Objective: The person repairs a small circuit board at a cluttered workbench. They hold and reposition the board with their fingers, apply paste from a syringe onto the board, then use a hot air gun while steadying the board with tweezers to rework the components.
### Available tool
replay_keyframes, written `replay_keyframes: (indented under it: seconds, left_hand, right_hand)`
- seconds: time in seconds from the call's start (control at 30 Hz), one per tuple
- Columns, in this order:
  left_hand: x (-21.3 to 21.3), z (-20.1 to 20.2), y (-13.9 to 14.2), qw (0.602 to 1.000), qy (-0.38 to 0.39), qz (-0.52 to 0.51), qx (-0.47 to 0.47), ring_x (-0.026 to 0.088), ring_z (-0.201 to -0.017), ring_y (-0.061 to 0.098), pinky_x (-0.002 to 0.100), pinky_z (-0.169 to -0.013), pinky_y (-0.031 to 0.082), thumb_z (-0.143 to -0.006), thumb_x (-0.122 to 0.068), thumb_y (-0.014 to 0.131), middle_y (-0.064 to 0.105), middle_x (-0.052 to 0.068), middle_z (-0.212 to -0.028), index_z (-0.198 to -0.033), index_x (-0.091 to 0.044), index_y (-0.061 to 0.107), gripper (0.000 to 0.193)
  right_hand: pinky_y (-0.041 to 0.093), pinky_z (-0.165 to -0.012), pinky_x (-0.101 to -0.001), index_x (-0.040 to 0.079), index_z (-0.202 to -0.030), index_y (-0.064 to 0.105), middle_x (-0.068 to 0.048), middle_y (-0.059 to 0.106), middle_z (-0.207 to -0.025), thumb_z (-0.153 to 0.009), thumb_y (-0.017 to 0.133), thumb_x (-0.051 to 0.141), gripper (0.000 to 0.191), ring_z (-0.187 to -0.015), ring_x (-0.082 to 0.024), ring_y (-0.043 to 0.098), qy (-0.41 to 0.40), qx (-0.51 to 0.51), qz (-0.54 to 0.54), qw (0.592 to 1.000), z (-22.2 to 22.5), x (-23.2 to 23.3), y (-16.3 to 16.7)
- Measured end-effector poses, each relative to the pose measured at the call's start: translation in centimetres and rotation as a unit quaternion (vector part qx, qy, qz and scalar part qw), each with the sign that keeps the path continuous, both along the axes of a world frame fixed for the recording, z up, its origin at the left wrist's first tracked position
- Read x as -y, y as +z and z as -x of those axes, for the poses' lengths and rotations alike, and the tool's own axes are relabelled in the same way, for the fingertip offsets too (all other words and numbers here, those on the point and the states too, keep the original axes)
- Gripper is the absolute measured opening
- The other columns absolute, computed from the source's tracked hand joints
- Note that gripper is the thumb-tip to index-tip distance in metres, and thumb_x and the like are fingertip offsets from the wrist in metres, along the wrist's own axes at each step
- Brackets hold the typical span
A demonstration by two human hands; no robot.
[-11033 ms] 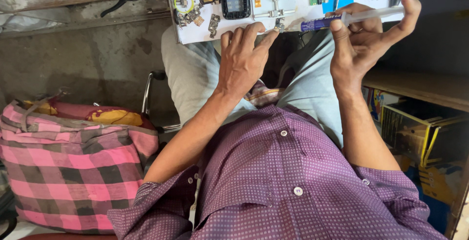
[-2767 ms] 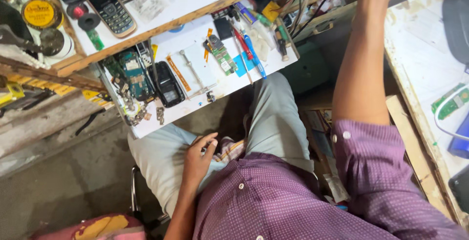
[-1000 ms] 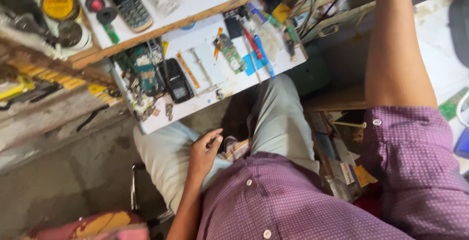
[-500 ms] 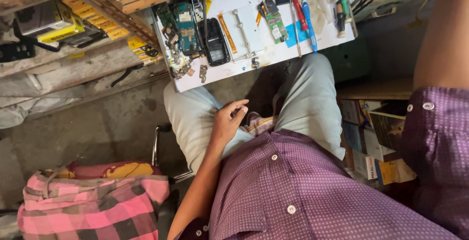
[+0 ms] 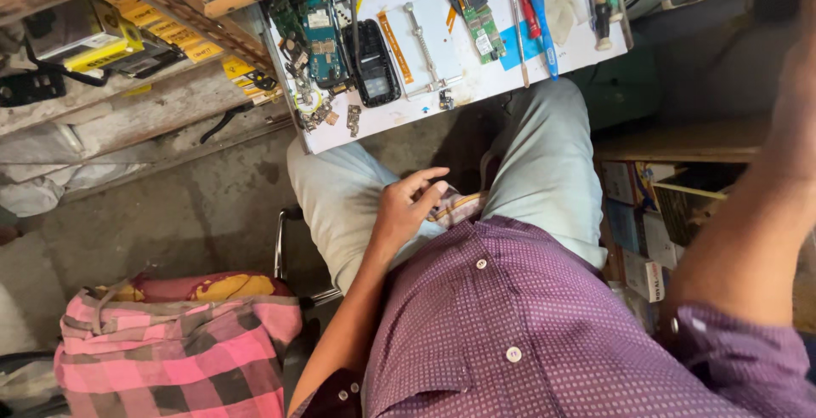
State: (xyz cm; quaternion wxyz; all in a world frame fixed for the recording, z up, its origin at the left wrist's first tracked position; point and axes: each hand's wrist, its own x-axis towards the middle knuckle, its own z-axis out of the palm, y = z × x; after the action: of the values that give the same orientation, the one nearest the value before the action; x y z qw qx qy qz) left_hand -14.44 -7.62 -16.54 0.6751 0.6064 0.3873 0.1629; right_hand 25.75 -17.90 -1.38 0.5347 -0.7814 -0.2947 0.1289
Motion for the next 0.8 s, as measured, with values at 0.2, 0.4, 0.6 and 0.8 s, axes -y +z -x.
replay_keyframes:
  seconds: [0.2, 0.4, 0.6, 0.8]
  left_hand:
    - [-0.7, -5.6, 6.3, 0.988, -0.106, -0.064, 0.094, 0.006, -0.073, 0.063, 0.023, -0.068, 0.052, -0.097, -0.020, 0.072, 0.070, 0.002, -0.089, -0.126, -0.005, 0.072, 0.033]
    - [0.6, -13.5, 10.5, 0.966, -0.097, -0.174, 0.163, 0.012, -0.077, 0.066, 0.027, -0.074, 0.056, -0.091, -0.039, 0.077, 0.068, 0.006, -0.113, -0.131, -0.003, 0.065, 0.055]
    - [1.0, -15.7, 10.7, 0.977, -0.079, -0.131, 0.147, 0.012, -0.075, 0.068, 0.027, -0.070, 0.057, -0.090, -0.047, 0.075, 0.073, 0.004, -0.103, -0.121, -0.008, 0.075, 0.049]
    - [0.6, -15.6, 11.0, 0.976, -0.046, -0.155, 0.149, 0.010, -0.072, 0.068, 0.025, -0.070, 0.057, -0.087, -0.046, 0.078, 0.075, 0.003, -0.102, -0.113, -0.008, 0.078, 0.045]
  right_hand:
    - [0.049, -0.111, -0.0263, -0.001, -0.145, 0.055, -0.003, 0.065, -0.130, -0.112, 0.070, 0.028, 0.046, -0.120, -0.013, 0.062, 0.096, -0.011, -0.107, 0.990, 7.3, 5.8, -0.5]
    - [0.050, -0.093, -0.0195, -0.006, -0.145, 0.056, -0.005, 0.067, -0.122, -0.107, 0.072, 0.010, 0.044, -0.102, -0.007, 0.062, 0.104, -0.101, -0.037, 0.989, 12.3, 8.4, -3.7]
    - [0.052, -0.105, -0.0255, -0.006, -0.147, 0.053, -0.006, 0.065, -0.132, -0.104, 0.069, 0.007, 0.048, -0.118, -0.012, 0.063, 0.136, -0.121, -0.045, 0.982, 13.8, 8.4, -5.4]
    - [0.053, -0.099, -0.0304, -0.005, -0.136, 0.061, -0.019, 0.065, -0.127, -0.102, 0.076, -0.002, 0.037, -0.113, -0.025, 0.065, 0.085, 0.202, 0.009, 0.976, 15.8, 8.4, -5.0]
